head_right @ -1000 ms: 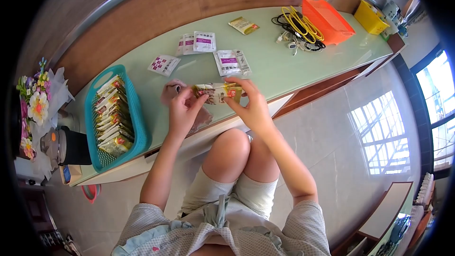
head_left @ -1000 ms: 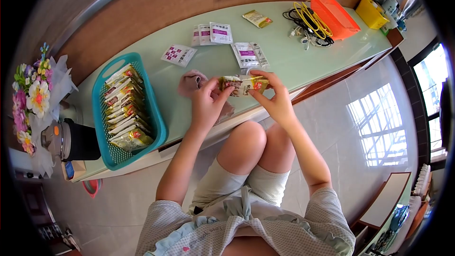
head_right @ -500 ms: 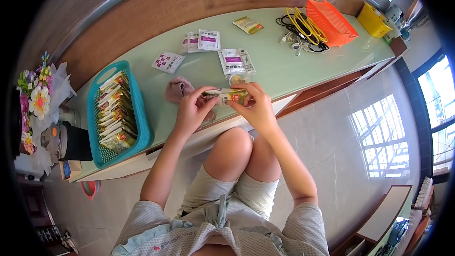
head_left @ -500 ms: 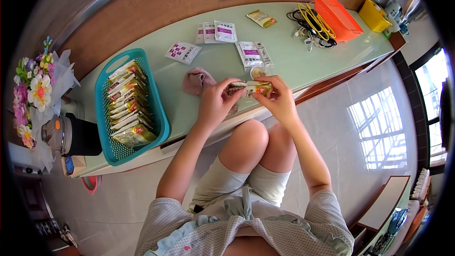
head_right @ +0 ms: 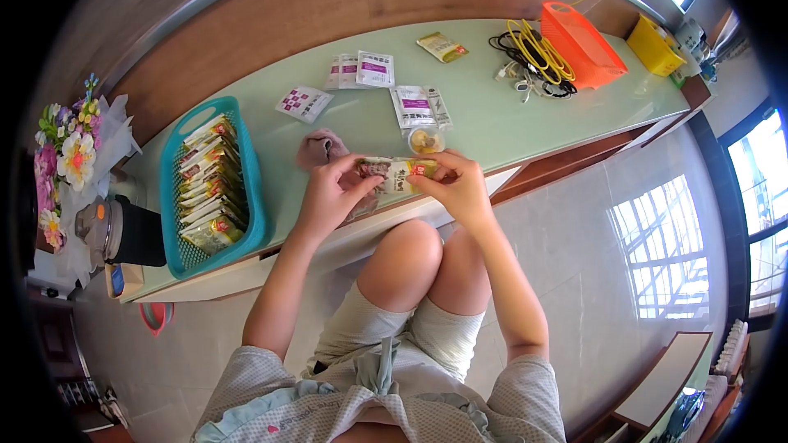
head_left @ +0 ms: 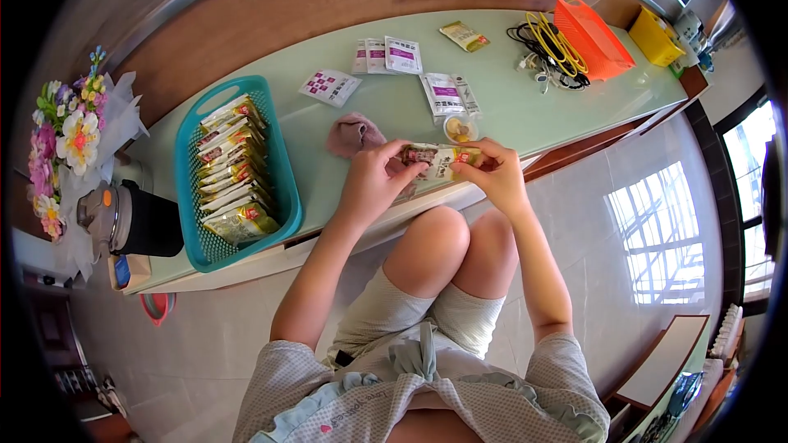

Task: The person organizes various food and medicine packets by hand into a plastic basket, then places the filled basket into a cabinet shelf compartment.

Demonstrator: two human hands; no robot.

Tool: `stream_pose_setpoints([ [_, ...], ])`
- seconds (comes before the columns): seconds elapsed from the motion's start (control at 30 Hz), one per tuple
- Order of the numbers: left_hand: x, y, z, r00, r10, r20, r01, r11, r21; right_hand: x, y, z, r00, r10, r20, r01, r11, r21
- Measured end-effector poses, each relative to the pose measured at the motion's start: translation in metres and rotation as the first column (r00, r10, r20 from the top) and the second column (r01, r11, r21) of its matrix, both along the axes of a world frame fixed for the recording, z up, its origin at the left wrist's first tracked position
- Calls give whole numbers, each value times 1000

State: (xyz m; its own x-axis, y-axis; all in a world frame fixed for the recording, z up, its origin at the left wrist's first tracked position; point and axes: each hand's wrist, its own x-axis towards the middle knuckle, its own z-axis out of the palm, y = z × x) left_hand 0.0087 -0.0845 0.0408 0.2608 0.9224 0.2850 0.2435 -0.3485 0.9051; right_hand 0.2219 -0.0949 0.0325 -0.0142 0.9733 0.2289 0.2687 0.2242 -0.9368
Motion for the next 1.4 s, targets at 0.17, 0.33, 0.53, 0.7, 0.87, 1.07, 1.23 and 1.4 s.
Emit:
stream_pose_setpoints([
  [0.17, -4, -20, 33, 998, 10, 68, -9, 1000, -17, 6, -3, 10, 992, 85, -96, -91, 994, -63],
  [0.33, -17, -39, 66, 993, 67, 94, -63, 997, -39, -10, -14, 53, 922, 231, -309, -263, 963, -64],
  [0.53, -49, -57, 87, 979, 120, 167, -118, 993, -20, -38, -10, 72, 897, 315, -310, -365, 923, -117],
  [0.7, -92, -75, 104, 942, 140, 305, -126, 990, -64, -89, -12, 97, 838, 398, -374, -444, 895, -43],
  [0.87, -147, -87, 104, 937, 211, 280, -205, 977, -50, -141, -7, 101, 787, 509, -349, -541, 841, 5],
  [1.07, -193, -100, 97, 901, 352, 251, -351, 935, -51, -191, -4, 100, 730, 613, -302, -637, 771, 24],
  [1.23, -216, -108, 84, 896, 402, 187, -400, 915, -51, -206, -10, 109, 800, 594, 90, -600, 797, 76],
  [1.4, -228, -116, 81, 848, 508, -152, -503, 861, 70, -212, -11, 110, 786, 549, 284, -595, 797, 106],
])
